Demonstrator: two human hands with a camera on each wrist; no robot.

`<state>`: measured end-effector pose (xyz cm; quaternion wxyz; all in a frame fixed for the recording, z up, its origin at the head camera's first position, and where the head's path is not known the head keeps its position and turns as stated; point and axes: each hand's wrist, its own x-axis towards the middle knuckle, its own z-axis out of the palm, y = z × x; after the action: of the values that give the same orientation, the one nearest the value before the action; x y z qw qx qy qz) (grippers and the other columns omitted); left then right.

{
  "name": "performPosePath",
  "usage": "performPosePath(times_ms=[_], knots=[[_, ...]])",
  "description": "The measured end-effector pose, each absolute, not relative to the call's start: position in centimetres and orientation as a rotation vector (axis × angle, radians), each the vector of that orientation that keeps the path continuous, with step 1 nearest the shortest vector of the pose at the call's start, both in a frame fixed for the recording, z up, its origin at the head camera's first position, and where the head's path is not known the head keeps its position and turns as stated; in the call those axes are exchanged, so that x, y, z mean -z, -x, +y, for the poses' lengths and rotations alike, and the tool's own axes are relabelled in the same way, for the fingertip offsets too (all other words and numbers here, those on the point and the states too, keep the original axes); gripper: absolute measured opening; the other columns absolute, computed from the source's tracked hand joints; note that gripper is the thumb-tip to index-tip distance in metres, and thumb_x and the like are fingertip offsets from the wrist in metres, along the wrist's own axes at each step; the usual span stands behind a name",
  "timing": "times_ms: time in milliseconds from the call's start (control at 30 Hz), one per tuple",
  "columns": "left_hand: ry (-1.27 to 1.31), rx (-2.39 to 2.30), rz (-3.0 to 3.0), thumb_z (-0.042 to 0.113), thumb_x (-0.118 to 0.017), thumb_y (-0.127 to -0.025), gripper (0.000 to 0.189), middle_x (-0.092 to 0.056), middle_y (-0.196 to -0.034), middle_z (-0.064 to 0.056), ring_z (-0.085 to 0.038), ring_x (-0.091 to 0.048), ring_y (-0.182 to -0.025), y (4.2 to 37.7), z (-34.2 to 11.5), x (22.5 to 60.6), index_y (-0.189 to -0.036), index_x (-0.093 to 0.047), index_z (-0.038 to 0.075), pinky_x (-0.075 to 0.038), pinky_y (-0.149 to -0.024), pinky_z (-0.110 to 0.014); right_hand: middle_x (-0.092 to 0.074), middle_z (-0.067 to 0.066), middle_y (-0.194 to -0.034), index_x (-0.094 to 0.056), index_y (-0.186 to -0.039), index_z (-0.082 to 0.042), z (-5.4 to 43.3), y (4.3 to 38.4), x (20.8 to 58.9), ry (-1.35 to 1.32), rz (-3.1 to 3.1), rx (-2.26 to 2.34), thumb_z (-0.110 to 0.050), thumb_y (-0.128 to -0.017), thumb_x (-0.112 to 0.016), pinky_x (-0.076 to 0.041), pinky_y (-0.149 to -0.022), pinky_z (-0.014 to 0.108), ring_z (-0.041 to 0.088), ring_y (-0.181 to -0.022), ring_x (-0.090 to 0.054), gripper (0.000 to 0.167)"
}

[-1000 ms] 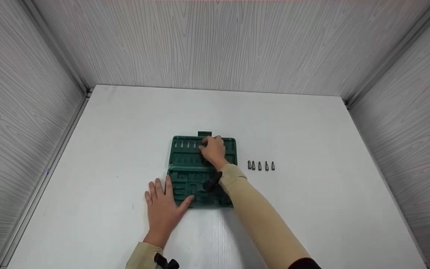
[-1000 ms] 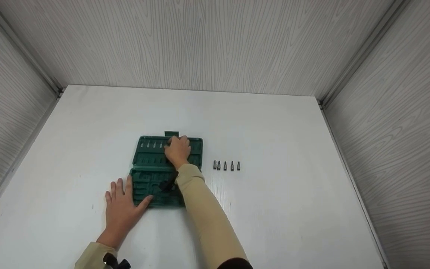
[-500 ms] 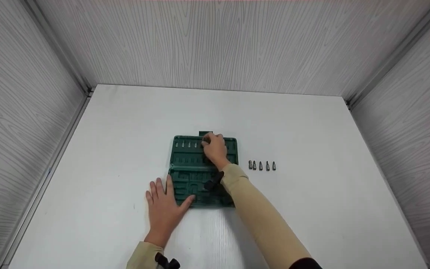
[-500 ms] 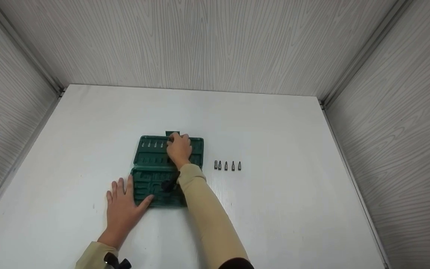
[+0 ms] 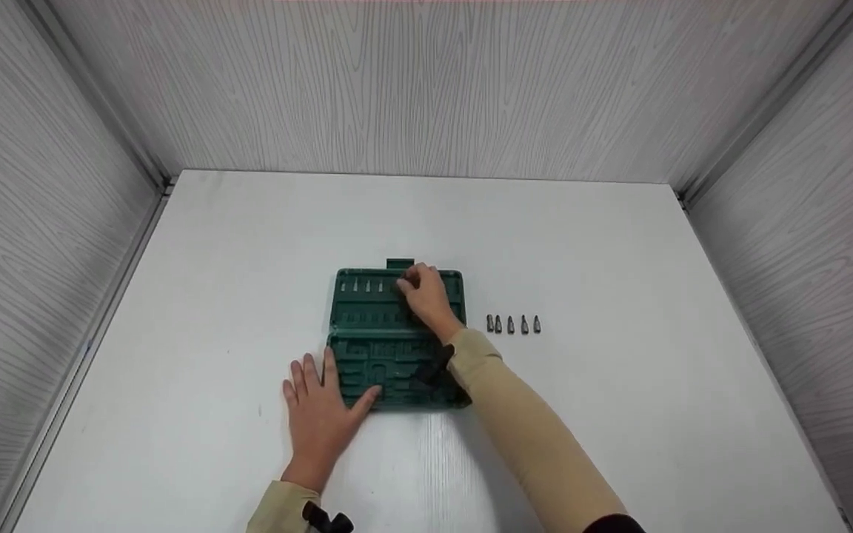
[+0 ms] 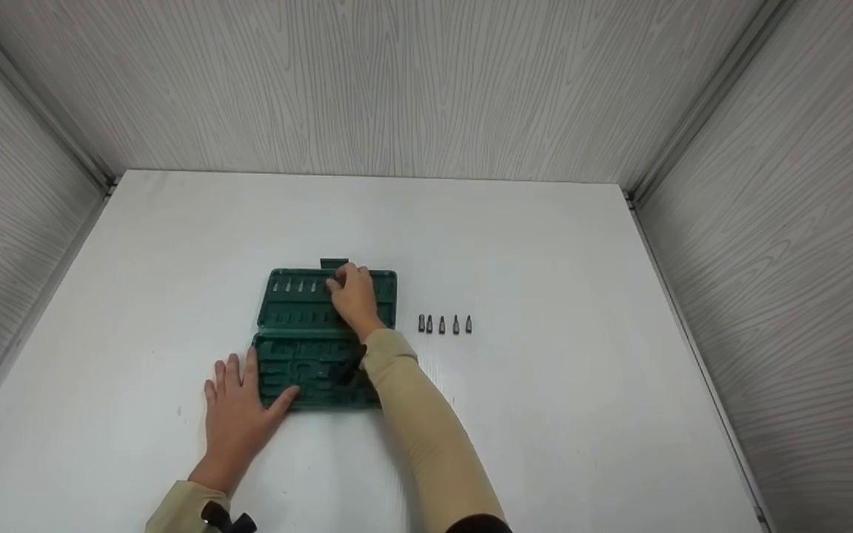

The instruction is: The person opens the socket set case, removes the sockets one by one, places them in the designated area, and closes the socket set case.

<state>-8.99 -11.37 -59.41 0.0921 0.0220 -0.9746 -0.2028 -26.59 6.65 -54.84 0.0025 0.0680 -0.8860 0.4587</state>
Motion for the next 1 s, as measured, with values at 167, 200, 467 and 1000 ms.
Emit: performPosePath(times_ms=[167, 200, 467, 1000], knots=[[-0.079, 0.602, -2.894, 0.08, -0.04, -0.075, 0.106, -0.019, -0.147, -0.029, -0.045, -0.008, -0.136, 8.8, -11.6, 59.6, -0.148, -0.02, 0.006, -0.006, -0.104, -0.06, -0.055, 0.008, -0.096, -0.058, -0.1, -0.004, 7.2, 26.1, 54.5, -0.2, -2.748, -1.478, -0.017, -0.093, -0.059, -0.043, -0.076, 0.033, 0.019, -0.086, -0.051, 0.015], [-0.077, 0.608, -2.892, 0.08, -0.04, -0.075, 0.106, -0.019, -0.146, -0.029, -0.045, -0.008, -0.136, 8.8, -11.6, 59.6, -0.148, -0.02, 0.005, -0.006, -0.104, -0.06, -0.055, 0.008, -0.096, -0.058, -0.1, -0.004, 7.3, 26.0, 54.5, -0.181, -2.739, -1.482, -0.016, -0.092, -0.059, -0.044, -0.076, 0.033, 0.019, -0.086, -0.051, 0.014], [-0.068, 0.619, -2.88, 0.08, -0.041, -0.076, 0.106, -0.019, -0.146, -0.03, -0.045, -0.008, -0.136, 8.9, -11.5, 59.4, -0.148, -0.021, 0.005, -0.005, -0.105, -0.06, -0.054, 0.006, -0.094, -0.058, -0.099, -0.005, 8.9, 25.0, 54.0, -0.087, -2.655, -1.526, -0.017, -0.092, -0.06, -0.044, -0.075, 0.031, 0.018, -0.085, -0.05, 0.014], [-0.052, 0.627, -2.872, 0.079, -0.041, -0.076, 0.105, -0.019, -0.146, -0.03, -0.045, -0.008, -0.136, 9.0, -11.4, 59.4, -0.148, -0.022, 0.005, -0.006, -0.105, -0.06, -0.056, 0.005, -0.095, -0.06, -0.101, -0.005, 13.0, 20.4, 53.2, -0.207, -2.613, -1.574, -0.019, -0.091, -0.062, -0.044, -0.074, 0.034, 0.017, -0.085, -0.052, 0.017]])
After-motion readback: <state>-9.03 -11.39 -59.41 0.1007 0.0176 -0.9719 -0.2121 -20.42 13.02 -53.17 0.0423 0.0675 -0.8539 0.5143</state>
